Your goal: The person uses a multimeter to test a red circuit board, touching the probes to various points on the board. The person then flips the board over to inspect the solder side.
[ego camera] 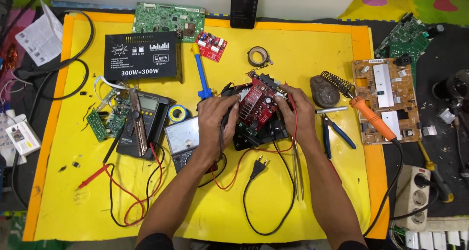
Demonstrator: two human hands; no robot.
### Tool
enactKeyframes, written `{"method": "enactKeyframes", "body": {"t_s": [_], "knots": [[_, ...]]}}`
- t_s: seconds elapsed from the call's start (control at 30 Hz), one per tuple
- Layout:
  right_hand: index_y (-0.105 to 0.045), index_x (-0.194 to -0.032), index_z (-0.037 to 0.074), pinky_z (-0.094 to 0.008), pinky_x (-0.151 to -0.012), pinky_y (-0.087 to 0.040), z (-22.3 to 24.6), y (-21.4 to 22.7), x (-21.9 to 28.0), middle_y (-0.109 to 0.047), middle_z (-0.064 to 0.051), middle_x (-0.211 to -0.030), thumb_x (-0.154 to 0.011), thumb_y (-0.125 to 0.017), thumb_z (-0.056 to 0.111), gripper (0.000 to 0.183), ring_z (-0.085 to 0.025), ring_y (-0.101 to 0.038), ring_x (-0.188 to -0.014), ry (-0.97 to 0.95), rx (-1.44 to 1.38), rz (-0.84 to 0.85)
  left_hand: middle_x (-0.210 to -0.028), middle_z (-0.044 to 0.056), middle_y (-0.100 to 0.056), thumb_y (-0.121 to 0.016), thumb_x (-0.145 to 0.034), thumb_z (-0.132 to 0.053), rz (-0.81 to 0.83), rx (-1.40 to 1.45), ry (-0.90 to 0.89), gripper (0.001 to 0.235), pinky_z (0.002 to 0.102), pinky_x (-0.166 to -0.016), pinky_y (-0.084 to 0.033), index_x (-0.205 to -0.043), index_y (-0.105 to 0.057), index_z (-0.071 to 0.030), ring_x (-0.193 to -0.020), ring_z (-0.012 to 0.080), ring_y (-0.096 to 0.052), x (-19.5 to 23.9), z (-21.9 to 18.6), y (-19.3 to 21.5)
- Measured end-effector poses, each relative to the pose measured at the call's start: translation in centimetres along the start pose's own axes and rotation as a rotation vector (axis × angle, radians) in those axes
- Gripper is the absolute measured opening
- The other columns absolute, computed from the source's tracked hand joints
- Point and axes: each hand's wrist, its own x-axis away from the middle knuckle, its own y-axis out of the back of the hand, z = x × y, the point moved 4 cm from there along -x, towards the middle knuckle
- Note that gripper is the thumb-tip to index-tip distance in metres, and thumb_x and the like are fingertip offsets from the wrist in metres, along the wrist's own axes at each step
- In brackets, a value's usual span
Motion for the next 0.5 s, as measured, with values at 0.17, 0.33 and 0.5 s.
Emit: {"method": "enactKeyframes", "body": {"t_s": [0.17,0.33,0.5], "knots": [[-0.07,-0.128,0.002,-0.041,-0.08,-0.054,-0.2,0.0,0.4,-0.068,-0.018,-0.101,-0.104,-0.074,0.016,0.028,-0.024,-0.063,-0.086,-0.012,-0.101,-0.002,-0.1,0.008,-0.075,-0.067,-0.102,-0.012,-0.014,-0.024,0.035,0.019,0.041,-0.099,-0.044,-0.118,-0.076,-0.012,-0.101,0.0275,-0.071,-0.9,-0.5,1.6],[-0.068,-0.124,-0.001,-0.037,-0.073,-0.06,1.4,0.4,0.4,-0.066,-0.015,-0.097,-0.106,-0.069,0.01,0.021,-0.02,-0.07,-0.071,-0.043,-0.305,-0.012,-0.103,0.009,-0.075,-0.065,-0.104,-0.015,-0.047,-0.036,0.095,0.019,0.042,-0.095,-0.048,-0.12,-0.074,-0.013,-0.101,0.0308,-0.071,-0.6,-2.5,4.3],[-0.067,-0.123,-0.005,-0.035,-0.067,-0.061,1.4,0.8,0.2,-0.064,-0.018,-0.098,-0.106,-0.068,0.004,0.02,-0.024,-0.072,-0.068,0.008,-0.36,-0.059,-0.114,0.017,-0.073,-0.065,-0.102,-0.01,-0.14,-0.057,0.14,0.026,0.047,-0.096,-0.047,-0.127,-0.069,-0.005,-0.108,0.0353,-0.068,2.5,-3.9,5.6]]}}
